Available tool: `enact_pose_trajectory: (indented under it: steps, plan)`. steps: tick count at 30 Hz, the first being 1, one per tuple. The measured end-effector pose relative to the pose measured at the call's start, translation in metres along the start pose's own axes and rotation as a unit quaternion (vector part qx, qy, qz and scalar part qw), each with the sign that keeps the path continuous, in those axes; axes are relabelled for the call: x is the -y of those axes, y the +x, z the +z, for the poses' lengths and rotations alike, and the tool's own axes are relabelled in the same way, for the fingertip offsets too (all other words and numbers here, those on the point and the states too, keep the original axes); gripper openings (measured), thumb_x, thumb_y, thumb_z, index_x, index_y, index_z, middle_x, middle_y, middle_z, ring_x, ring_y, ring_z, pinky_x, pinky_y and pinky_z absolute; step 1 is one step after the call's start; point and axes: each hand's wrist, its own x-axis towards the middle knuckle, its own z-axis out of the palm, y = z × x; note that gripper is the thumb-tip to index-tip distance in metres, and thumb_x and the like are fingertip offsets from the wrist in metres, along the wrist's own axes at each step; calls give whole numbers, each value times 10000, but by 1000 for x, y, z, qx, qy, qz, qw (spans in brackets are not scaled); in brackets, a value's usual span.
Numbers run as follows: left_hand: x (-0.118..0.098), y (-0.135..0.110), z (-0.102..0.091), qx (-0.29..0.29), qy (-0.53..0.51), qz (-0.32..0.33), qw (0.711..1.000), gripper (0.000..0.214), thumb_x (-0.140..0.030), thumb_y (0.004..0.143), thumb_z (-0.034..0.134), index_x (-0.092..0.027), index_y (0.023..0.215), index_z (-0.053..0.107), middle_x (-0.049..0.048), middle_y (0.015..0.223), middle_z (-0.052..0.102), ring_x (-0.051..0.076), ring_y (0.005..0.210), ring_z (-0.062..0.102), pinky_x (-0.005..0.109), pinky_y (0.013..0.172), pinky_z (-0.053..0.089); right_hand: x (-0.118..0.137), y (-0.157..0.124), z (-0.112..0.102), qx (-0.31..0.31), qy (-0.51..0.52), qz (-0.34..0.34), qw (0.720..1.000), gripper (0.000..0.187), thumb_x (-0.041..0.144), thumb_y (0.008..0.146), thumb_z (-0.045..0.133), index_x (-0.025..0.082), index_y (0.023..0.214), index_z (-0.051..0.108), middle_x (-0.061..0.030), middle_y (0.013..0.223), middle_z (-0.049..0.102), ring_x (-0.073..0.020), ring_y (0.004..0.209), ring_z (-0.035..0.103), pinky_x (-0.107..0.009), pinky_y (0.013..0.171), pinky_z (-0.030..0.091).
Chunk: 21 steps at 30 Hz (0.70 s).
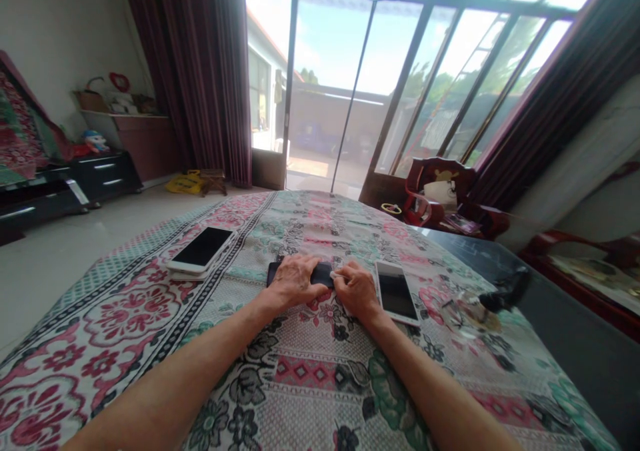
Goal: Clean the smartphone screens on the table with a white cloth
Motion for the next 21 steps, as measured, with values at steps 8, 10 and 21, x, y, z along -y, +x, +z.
enact_pose_trajectory:
  steps: [8, 10, 21]
  plan:
    - [1, -1, -9, 19, 4, -12, 1000, 600, -525, 707, 671, -240, 1223, 559, 85, 1176, 636, 306, 1107, 562, 443, 986, 402, -1, -5, -4, -16, 33, -2, 999, 219, 121, 771, 545, 206, 738, 745, -23, 757, 666, -142, 715, 594, -229, 703, 418]
    - [10, -1, -16, 36, 13, -5, 999, 733, -520, 640, 716, -266, 1294, 506, 94, 1286, 572, 332, 1177, 515, 463, 1010, 381, -1, -3, -3, -20, 30, 2, 999, 249, 101, 775, 524, 207, 804, 748, -29, 810, 672, -151, 774, 602, -233, 746, 426]
    - [31, -1, -40, 123, 19, -23, 992, 552, -461, 577, 731, -250, 1080, 643, 51, 1002, 650, 250, 917, 614, 297, 757, 480, -2, -3, -2, -1, 18, 8, 1000, 218, 119, 785, 540, 198, 771, 743, -28, 785, 652, -144, 748, 585, -233, 718, 412]
